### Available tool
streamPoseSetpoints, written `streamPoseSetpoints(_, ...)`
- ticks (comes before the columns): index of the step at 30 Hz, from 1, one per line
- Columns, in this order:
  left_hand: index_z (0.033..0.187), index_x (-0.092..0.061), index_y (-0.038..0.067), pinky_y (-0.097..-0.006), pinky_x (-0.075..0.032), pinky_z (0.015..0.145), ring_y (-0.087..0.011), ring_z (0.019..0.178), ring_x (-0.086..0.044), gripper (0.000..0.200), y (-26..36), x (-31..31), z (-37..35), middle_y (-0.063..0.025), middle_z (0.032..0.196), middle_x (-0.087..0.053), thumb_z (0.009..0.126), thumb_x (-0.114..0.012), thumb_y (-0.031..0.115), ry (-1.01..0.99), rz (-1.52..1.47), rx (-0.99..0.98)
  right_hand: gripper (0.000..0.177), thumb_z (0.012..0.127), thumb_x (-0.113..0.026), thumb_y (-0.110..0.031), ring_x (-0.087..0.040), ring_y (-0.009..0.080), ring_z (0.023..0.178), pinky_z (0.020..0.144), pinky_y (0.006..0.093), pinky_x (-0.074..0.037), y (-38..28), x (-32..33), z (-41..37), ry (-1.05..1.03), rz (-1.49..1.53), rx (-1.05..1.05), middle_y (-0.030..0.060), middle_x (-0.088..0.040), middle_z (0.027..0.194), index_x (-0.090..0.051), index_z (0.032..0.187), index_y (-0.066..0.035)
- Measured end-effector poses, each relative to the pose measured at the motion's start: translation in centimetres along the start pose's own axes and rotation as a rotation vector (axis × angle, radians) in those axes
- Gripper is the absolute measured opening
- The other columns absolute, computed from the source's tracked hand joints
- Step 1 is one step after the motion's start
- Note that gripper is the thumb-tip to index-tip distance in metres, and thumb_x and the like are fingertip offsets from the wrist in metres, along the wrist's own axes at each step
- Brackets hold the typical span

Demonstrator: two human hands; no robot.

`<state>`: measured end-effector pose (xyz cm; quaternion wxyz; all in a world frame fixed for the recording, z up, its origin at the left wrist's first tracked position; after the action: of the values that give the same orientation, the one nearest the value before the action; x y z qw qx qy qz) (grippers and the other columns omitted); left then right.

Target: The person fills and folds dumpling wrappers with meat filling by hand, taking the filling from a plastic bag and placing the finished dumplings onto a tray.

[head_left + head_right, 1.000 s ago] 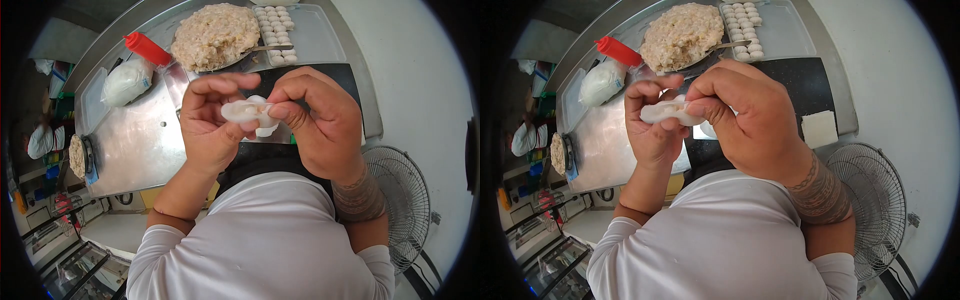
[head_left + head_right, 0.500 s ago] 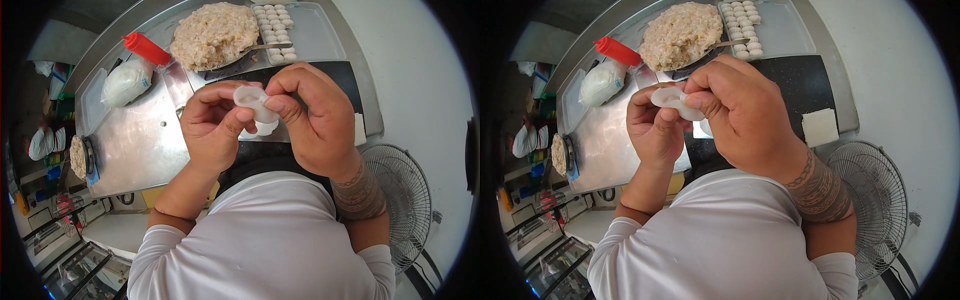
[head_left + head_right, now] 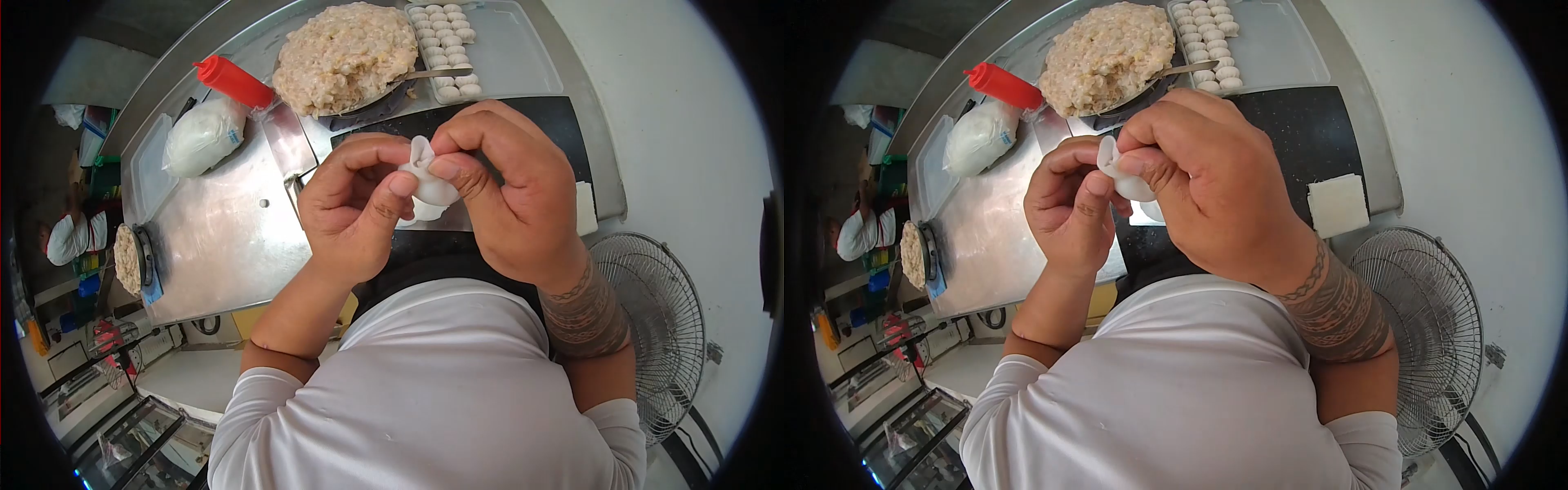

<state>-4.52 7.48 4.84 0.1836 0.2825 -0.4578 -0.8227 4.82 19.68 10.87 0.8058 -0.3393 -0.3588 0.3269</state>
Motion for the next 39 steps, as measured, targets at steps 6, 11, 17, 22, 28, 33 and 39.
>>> streamPoseSetpoints(6, 0.112, -0.065, -0.002, -0.0221, -0.054, 0.062, -0.0106, 0.083, -0.064, 0.016, -0.8, -0.4, 1.1, -0.0149, 0.118, -0.066, 0.098, -0.068, 0.004, -0.019, -0.012, 0.048, 0.009, 0.096, -0.069, -0.008, -0.062, 0.0194, 0.083, 0.076, 0.0295, -0.05, 1.3, -0.1, 0.2, -0.052, 0.07, -0.109, 0.0094, -0.066, 0.09, -0.067, 0.098, 0.001)
streamPoseSetpoints(11, 0.109, -0.068, -0.001, -0.0216, -0.052, 0.062, -0.0099, 0.085, -0.063, 0.012, -2.1, 0.0, 0.9, -0.0133, 0.113, -0.066, 0.098, -0.068, 0.004, 0.071, -0.145, 0.106, 0.008, 0.096, -0.069, -0.007, -0.063, 0.0218, 0.084, 0.077, 0.0308, -0.051, 0.5, -0.4, 0.2, -0.094, -0.16, 0.074, 0.0087, -0.068, 0.091, -0.068, 0.097, 0.0)
streamPoseSetpoints(17, 0.109, -0.07, 0.0, -0.0262, -0.052, 0.077, -0.0129, 0.09, -0.062, 0.015, -2.4, -0.7, 1.7, -0.012, 0.116, -0.067, 0.098, -0.07, 0.01, -0.077, 0.044, 0.087, 0.006, 0.094, -0.071, -0.007, -0.062, 0.0236, 0.083, 0.077, 0.0331, -0.05, 0.6, 0.8, 0.5, -0.044, -0.141, 0.099, 0.0095, -0.069, 0.093, -0.07, 0.096, -0.002)
streamPoseSetpoints(22, 0.137, -0.057, -0.003, -0.0345, -0.059, 0.09, -0.0227, 0.104, -0.069, 0.039, -7.6, -4.0, -0.3, -0.0153, 0.119, -0.067, 0.105, -0.06, 0.02, -0.032, -0.767, 0.815, 0.007, 0.085, -0.074, -0.003, -0.059, 0.0229, 0.077, 0.071, 0.0342, -0.046, -0.2, 1.4, 0.4, -0.045, -0.397, 0.351, 0.005, -0.065, 0.085, -0.071, 0.091, -0.004)
streamPoseSetpoints(28, 0.146, -0.048, -0.005, -0.0359, -0.058, 0.095, -0.0256, 0.112, -0.068, 0.049, -9.9, -4.2, 0.8, -0.0169, 0.127, -0.066, 0.103, -0.06, 0.013, -0.149, -0.721, 0.848, 0.023, 0.082, -0.078, -0.007, -0.062, 0.0247, 0.086, 0.079, 0.0359, -0.049, 1.6, 1.6, -1.0, -0.168, -0.464, 0.362, 0.0079, -0.069, 0.096, -0.074, 0.104, -0.003)
streamPoseSetpoints(33, 0.146, -0.053, -0.001, -0.0319, -0.056, 0.095, -0.0214, 0.116, -0.068, 0.048, -11.9, -2.8, 2.9, -0.0162, 0.129, -0.068, 0.1, -0.065, 0.011, -0.31, -0.437, 0.829, 0.06, 0.082, -0.083, -0.018, -0.063, 0.0282, 0.112, 0.098, 0.0378, -0.05, 5.4, 4.1, -0.2, -0.132, -0.108, 0.024, 0.0162, -0.066, 0.132, -0.064, 0.137, -0.003)
streamPoseSetpoints(39, 0.144, -0.05, 0.001, -0.0309, -0.055, 0.098, -0.0185, 0.113, -0.069, 0.058, -14.4, -2.5, 4.0, -0.0151, 0.127, -0.069, 0.092, -0.075, 0.006, -0.305, -0.247, 0.862, 0.054, 0.085, -0.081, -0.022, -0.064, 0.0312, 0.118, 0.101, 0.0396, -0.05, 9.7, 3.9, 0.4, -0.264, -0.158, -0.138, 0.014, -0.069, 0.13, -0.066, 0.133, -0.003)
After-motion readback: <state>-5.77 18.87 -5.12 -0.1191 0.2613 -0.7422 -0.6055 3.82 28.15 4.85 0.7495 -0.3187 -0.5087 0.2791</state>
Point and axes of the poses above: each hand's wrist, its own z-axis towards the middle knuckle, its own x-axis out of the back of the hand, y = z × x, the point moved 10 cm from there along z, towards the middle knuckle
